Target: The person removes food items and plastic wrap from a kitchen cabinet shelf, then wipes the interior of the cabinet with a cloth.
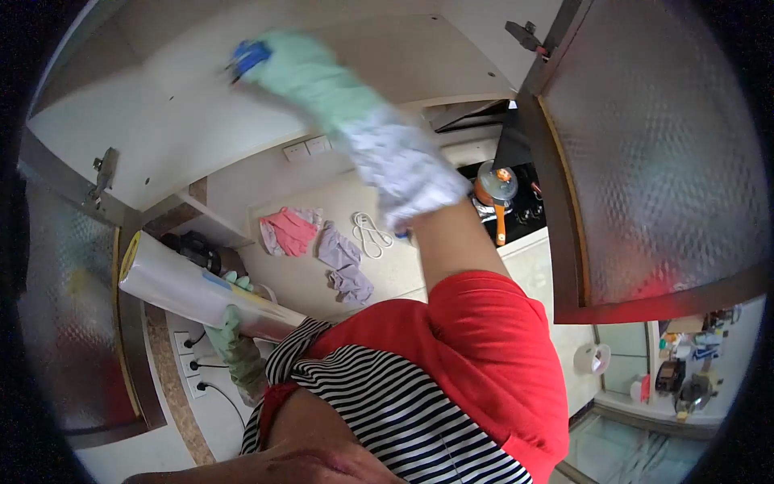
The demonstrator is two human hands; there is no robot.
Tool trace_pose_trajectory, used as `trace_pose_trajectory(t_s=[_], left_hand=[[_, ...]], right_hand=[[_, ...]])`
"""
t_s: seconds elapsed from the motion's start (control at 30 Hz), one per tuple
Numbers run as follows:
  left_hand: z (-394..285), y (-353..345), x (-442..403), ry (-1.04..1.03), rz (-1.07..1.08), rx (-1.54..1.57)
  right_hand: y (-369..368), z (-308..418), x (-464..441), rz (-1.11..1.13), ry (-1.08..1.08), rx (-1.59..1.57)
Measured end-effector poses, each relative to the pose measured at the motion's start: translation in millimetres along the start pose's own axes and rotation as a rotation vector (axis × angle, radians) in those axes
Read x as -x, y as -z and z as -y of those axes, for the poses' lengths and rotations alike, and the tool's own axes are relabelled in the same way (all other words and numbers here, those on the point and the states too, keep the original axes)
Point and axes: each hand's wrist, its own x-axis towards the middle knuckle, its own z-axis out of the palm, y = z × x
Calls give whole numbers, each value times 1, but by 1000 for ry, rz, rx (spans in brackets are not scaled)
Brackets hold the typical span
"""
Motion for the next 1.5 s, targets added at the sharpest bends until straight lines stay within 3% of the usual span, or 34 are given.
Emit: trace_pose_trajectory(t_s=[0.07,0.13,0.2,0.27,0.3,0.37,0.43,0.5,0.57,0.6,0.67,0.7,0.77,0.9,1.0,1.03,1.07,1.13,1.23,1.37,1.43,1.47,1.5], left_hand=[[6,7,-2,33,6,-63],[10,11,-7,42,18,-71],[9,11,-10,44,34,-84],[8,10,-11,61,40,-98],[10,12,-13,57,50,-99],[13,13,-16,45,72,-97],[8,5,-8,28,61,-73],[6,-3,-8,-4,50,-35],[4,-7,-6,12,58,-21],[5,-8,-5,11,66,-28],[11,-6,-6,-15,92,-26],[13,-5,-7,-11,95,-33],[20,-2,-14,-16,127,-87],[30,5,-32,9,167,-135],[24,-9,-35,20,143,-123],[28,-10,-36,23,124,-124],[31,-11,-36,29,105,-128],[34,-18,-31,12,35,-106],[38,-19,-25,-20,-85,-117],[38,7,-2,18,-188,-266],[41,21,15,42,-237,-318],[42,30,24,51,-256,-344],[42,38,33,68,-270,-373]], right_hand=[[54,-31,20,-101,-107,-33],[104,-108,33,-75,-117,-75],[158,-150,61,-279,-85,81],[176,-167,85,-248,-510,440],[171,-174,85,-259,-513,441],[154,-184,67,-251,-580,855],[149,-167,36,0,-618,719],[110,-191,3,-122,-535,723],[86,-195,-6,-49,-170,605],[88,-172,-2,-57,-177,602],[105,-109,20,234,-384,272],[105,-114,32,232,-391,266],[112,-121,54,-157,-82,339],[159,-112,85,-262,-493,709],[155,-154,93,-185,-553,806],[156,-145,89,-141,-416,879],[155,-150,77,-137,-404,877],[153,-170,40,57,-654,651],[144,-213,-8,124,-666,583],[132,-250,-51,159,-506,601],[122,-294,-59,-164,86,842],[125,-313,-73,-162,106,824],[125,-335,-88,-42,-56,843]])
